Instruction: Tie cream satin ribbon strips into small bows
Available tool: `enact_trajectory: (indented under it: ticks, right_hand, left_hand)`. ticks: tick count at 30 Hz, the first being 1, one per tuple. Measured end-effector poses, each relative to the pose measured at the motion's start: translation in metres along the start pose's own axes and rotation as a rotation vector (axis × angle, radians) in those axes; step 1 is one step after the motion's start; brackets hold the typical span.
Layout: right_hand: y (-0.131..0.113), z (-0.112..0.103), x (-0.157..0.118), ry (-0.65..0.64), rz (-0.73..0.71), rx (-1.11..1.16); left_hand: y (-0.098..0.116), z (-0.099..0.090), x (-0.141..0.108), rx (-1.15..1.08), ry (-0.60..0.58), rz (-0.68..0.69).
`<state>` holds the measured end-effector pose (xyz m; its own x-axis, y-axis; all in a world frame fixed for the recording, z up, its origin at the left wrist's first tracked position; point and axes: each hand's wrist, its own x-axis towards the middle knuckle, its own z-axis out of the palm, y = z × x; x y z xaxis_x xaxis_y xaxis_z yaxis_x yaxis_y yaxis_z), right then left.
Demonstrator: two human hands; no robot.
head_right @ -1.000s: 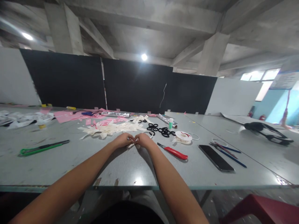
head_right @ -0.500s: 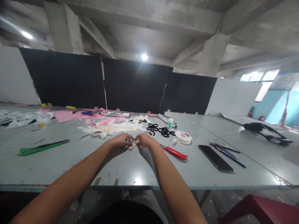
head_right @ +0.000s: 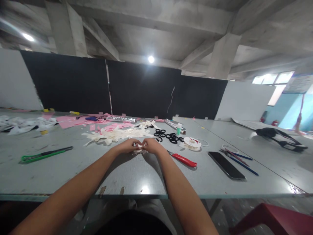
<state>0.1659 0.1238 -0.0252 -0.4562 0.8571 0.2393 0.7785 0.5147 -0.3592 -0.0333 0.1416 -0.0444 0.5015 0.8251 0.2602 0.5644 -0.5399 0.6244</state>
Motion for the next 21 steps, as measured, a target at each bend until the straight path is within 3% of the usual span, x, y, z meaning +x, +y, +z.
enact_trajectory:
  ticks: [5, 8, 13, 21]
  right_hand:
    - [0.001, -0.002, 0.005, 0.176, 0.003, -0.043]
    - [0.002, -0.005, 0.006, 0.288, 0.031, -0.083]
    - [0.012, -0.016, 0.003, 0.475, 0.225, -0.162]
    - [0.063, -0.038, -0.008, 0.508, 0.563, -0.218]
  left_hand:
    - [0.002, -0.015, -0.001, 0.066, 0.196, -0.129]
    - [0.0, -0.017, -0.001, 0.09, 0.251, -0.172]
    - [-0.002, -0.01, 0.001, 0.095, 0.23, -0.089]
    - [0.001, -0.007, -0.001, 0.079, 0.176, -0.043]
